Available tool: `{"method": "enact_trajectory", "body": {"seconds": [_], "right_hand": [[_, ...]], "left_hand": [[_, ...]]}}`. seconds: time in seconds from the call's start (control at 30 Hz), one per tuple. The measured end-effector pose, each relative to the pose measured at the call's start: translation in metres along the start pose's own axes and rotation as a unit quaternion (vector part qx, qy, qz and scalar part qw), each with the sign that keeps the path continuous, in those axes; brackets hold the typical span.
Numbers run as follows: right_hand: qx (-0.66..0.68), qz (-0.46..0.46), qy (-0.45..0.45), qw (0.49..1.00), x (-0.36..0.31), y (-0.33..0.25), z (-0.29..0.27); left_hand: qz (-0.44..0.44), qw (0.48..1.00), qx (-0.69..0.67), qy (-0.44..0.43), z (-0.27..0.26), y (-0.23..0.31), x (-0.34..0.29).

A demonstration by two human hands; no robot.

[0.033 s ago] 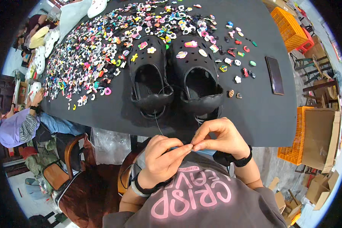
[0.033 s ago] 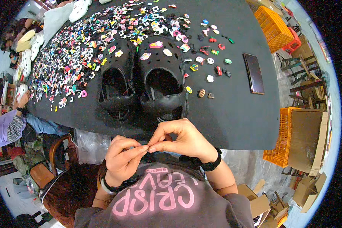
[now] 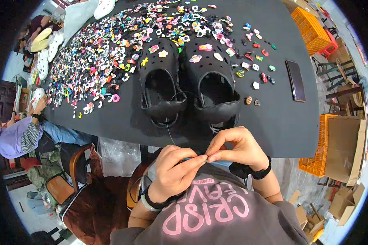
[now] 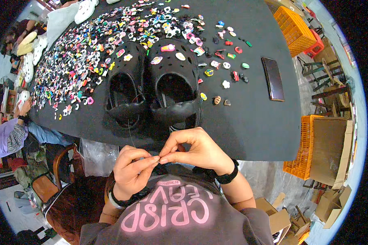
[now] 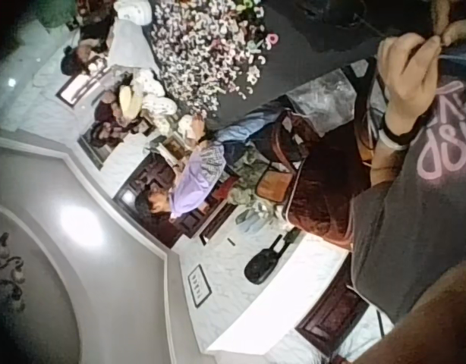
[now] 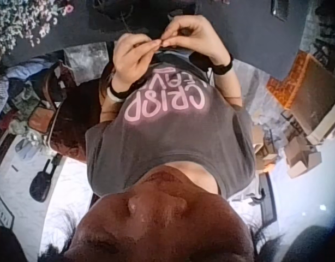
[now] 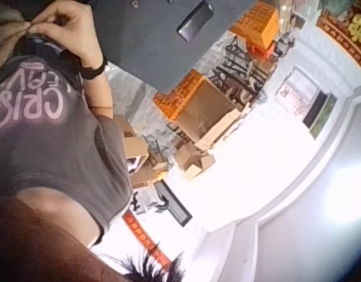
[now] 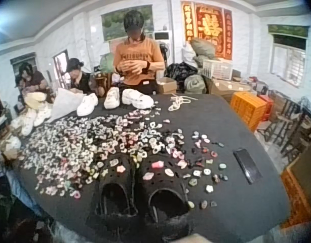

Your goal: Decorating foam clogs with various charms and small accessories.

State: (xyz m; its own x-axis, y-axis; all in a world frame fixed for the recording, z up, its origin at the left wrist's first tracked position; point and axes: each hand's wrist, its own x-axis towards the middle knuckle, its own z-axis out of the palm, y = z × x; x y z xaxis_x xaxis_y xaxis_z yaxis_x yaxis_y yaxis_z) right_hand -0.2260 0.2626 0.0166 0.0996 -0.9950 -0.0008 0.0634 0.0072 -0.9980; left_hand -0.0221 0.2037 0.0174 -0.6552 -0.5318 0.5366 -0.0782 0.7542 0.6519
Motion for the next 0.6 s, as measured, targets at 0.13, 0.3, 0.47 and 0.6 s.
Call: {"method": "enact_trajectory", "body": {"seconds": [0.13,0.3,0.47,0.6], "right_hand": [[-0.014,-0.003,-0.001,1.000,0.0005,-0.0009,0.0007],[-0.033,-0.016,-0.001,0.999,0.0010,-0.0001,0.0009],[-0.046,-0.015,-0.013,0.999,0.0015,0.0002,0.0012],[-0.058,-0.012,0.001,0.998,0.0004,0.0013,0.0048]], "left_hand": [[-0.006,1.000,-0.003,0.004,0.0011,0.0003,-0.0002],[-0.011,1.000,-0.011,0.005,0.0012,0.0024,0.0010],[-0.020,1.000,-0.005,0.001,-0.0012,0.0058,0.0042],[-0.018,0.999,0.037,-0.001,-0.0027,0.0087,0.0057]]}}
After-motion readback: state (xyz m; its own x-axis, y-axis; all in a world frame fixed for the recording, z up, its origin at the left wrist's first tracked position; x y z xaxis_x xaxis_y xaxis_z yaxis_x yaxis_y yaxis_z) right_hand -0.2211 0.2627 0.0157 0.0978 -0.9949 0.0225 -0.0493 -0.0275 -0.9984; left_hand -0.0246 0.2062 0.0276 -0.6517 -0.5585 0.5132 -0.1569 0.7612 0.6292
